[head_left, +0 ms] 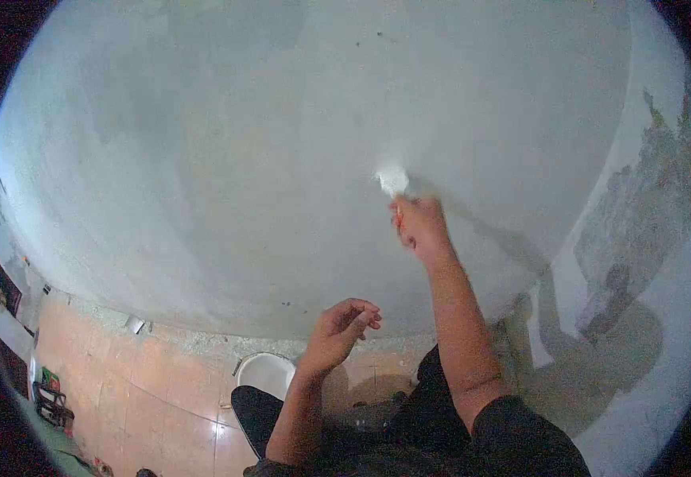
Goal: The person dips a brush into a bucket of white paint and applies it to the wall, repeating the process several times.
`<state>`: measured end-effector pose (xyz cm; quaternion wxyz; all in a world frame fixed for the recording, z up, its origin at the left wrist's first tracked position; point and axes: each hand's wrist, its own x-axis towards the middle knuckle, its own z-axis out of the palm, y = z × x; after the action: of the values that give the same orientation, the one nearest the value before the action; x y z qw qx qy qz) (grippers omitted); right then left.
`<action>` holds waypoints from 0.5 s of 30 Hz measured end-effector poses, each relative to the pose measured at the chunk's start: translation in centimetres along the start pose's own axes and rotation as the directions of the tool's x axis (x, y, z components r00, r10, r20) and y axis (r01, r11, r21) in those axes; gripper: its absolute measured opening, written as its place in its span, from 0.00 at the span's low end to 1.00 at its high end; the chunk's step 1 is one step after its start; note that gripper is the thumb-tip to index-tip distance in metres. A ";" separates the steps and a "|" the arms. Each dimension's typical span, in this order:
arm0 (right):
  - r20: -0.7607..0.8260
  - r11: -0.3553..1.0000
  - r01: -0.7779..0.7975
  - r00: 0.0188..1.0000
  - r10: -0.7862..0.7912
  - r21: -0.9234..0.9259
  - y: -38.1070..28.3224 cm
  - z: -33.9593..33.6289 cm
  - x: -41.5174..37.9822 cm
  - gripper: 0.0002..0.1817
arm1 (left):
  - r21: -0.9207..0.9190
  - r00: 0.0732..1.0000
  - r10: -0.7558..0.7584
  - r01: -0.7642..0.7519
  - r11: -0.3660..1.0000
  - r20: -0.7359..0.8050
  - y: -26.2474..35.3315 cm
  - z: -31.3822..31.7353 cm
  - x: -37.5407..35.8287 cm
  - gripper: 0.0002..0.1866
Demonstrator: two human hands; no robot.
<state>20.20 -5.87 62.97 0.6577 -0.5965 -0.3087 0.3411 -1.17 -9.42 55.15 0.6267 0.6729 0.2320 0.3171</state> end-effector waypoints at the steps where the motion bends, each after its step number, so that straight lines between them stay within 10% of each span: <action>1: -0.008 0.999 0.015 1.000 -0.014 0.046 -2.9 0.2 -0.3 0.15 | 0.009 1.000 -0.014 0.014 1.000 0.008 1.1 0.2 -0.1 0.10; 7: 0.029 0.967 0.254 0.967 -0.253 -0.013 -8.7 0.8 -2.3 0.17 | -0.012 0.994 0.086 -0.085 0.996 0.068 3.7 -0.3 -0.8 0.09; 15: 0.139 0.998 -0.011 0.990 0.020 -0.062 6.6 0.2 1.9 0.23 | 0.056 0.978 0.168 -0.163 0.985 -0.125 3.6 -0.2 0.2 0.09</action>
<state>20.59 -3.86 56.39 0.6133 -0.5934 -0.3595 0.3775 -1.43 -9.54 58.76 0.5664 0.6819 0.2224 0.4058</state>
